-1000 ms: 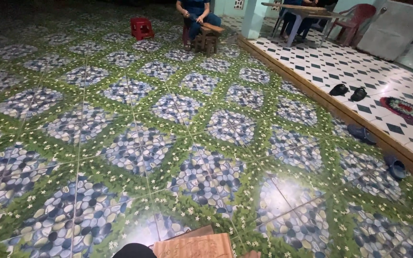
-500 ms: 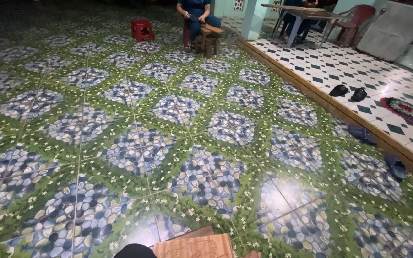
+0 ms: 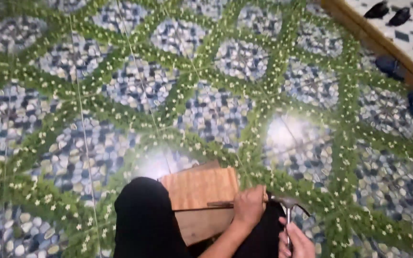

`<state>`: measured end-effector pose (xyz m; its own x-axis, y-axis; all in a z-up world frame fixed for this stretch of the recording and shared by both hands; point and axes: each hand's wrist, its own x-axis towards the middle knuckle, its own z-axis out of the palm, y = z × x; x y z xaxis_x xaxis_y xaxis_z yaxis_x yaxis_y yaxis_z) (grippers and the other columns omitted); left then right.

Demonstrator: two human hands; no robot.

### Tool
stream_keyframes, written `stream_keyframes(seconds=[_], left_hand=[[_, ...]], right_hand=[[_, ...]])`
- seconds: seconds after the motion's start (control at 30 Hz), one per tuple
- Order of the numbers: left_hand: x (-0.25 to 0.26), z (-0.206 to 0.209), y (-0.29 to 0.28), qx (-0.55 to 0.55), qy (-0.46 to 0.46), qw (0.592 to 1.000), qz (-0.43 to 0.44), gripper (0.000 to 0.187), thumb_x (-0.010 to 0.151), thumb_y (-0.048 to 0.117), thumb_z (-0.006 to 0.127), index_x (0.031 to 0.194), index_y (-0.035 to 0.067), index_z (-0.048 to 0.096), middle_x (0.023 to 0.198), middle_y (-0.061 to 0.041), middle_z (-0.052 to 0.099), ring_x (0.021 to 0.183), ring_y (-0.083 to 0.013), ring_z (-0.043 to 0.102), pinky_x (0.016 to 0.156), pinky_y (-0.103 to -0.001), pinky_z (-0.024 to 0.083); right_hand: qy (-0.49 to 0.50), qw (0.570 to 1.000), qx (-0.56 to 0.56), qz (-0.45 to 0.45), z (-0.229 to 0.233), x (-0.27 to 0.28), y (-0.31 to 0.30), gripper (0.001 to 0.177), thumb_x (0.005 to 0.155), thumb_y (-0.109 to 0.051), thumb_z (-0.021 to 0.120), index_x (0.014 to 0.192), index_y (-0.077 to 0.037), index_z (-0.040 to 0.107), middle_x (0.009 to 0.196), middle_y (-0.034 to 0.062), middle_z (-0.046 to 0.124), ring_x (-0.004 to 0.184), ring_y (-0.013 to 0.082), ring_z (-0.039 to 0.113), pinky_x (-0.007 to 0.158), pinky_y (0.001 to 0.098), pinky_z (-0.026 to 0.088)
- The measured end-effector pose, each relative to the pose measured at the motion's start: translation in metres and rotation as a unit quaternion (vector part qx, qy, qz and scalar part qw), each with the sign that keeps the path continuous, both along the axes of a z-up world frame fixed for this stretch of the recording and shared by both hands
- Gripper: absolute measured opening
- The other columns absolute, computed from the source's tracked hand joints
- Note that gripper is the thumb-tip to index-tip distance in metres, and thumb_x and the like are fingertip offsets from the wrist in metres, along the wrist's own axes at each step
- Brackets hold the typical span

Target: Using a hammer and chisel to carve or mark a wooden board while sitting on the floor.

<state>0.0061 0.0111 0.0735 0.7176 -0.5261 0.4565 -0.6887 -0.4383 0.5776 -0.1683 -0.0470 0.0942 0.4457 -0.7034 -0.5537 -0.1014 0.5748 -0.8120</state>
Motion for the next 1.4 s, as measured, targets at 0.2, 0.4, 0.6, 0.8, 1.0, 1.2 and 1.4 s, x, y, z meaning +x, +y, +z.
stream_keyframes(seconds=[0.2,0.4,0.6,0.8,1.0,1.2,1.4], left_hand=[[-0.001,0.014,0.007,-0.025,-0.032,0.999,-0.015,0.028,0.1,0.014,0.061,0.073,0.012,0.053,0.059,-0.006,0.055,0.051,-0.0282,0.059,0.043,-0.044,0.042],[0.0,0.014,0.006,-0.021,-0.055,0.998,0.004,0.029,0.101,0.013,0.062,0.074,0.013,0.055,0.06,-0.004,0.055,0.049,-0.0252,0.057,0.043,-0.04,0.041],[-0.001,0.011,0.005,-0.012,-0.073,0.997,0.018,0.03,0.101,0.014,0.066,0.074,0.014,0.055,0.06,-0.002,0.055,0.05,-0.0236,0.059,0.045,-0.039,0.042],[-0.002,0.003,0.002,0.008,-0.073,0.997,0.021,0.025,0.099,0.016,0.065,0.075,0.016,0.057,0.062,-0.004,0.057,0.055,-0.0272,0.061,0.049,-0.042,0.046],[-0.003,0.002,0.001,-0.012,-0.061,0.998,0.023,0.025,0.097,0.011,0.067,0.074,0.012,0.056,0.059,-0.004,0.051,0.049,-0.0261,0.056,0.043,-0.04,0.04],[-0.003,0.001,0.003,0.027,-0.016,1.0,0.002,0.02,0.092,0.012,0.068,0.074,0.014,0.059,0.06,-0.004,0.059,0.051,-0.028,0.06,0.046,-0.043,0.043],[-0.005,-0.009,-0.001,0.016,-0.038,0.999,0.005,0.013,0.064,0.005,0.062,0.072,0.013,0.056,0.06,-0.004,0.058,0.052,-0.0269,0.06,0.045,-0.041,0.042]], right_hand=[[0.002,0.999,0.02,0.041,0.012,-0.003,0.002,0.039,0.104,-0.022,0.05,0.136,-0.001,0.06,0.065,0.0073,0.031,0.04,0.0124,0.021,0.03,0.0268,0.016],[-0.014,0.997,0.013,0.07,0.012,-0.004,0.001,0.041,0.106,-0.022,0.047,0.139,-0.001,0.058,0.069,0.0068,0.034,0.041,0.0104,0.024,0.03,0.0249,0.018],[-0.02,0.998,0.003,0.066,-0.006,-0.009,0.001,0.042,0.107,-0.022,0.043,0.141,0.0,0.055,0.067,0.0071,0.035,0.039,0.0101,0.025,0.028,0.0252,0.018],[-0.037,0.998,-0.027,0.043,-0.007,-0.011,-0.001,0.036,0.107,-0.02,0.045,0.134,0.0,0.059,0.066,0.0052,0.033,0.04,0.0097,0.024,0.028,0.0243,0.018],[-0.029,0.998,-0.021,0.051,0.01,-0.007,0.0,0.037,0.108,-0.02,0.043,0.135,0.001,0.057,0.066,0.0046,0.031,0.041,0.0101,0.024,0.028,0.0247,0.02],[0.0,0.998,-0.028,0.059,0.036,0.006,0.013,0.038,0.106,-0.019,0.046,0.134,0.003,0.059,0.066,0.0046,0.032,0.041,0.0091,0.024,0.032,0.0243,0.018],[0.044,0.997,-0.028,0.05,0.067,0.02,0.026,0.037,0.105,-0.02,0.047,0.132,0.002,0.061,0.068,0.0036,0.033,0.044,0.0085,0.024,0.04,0.0253,0.015]])
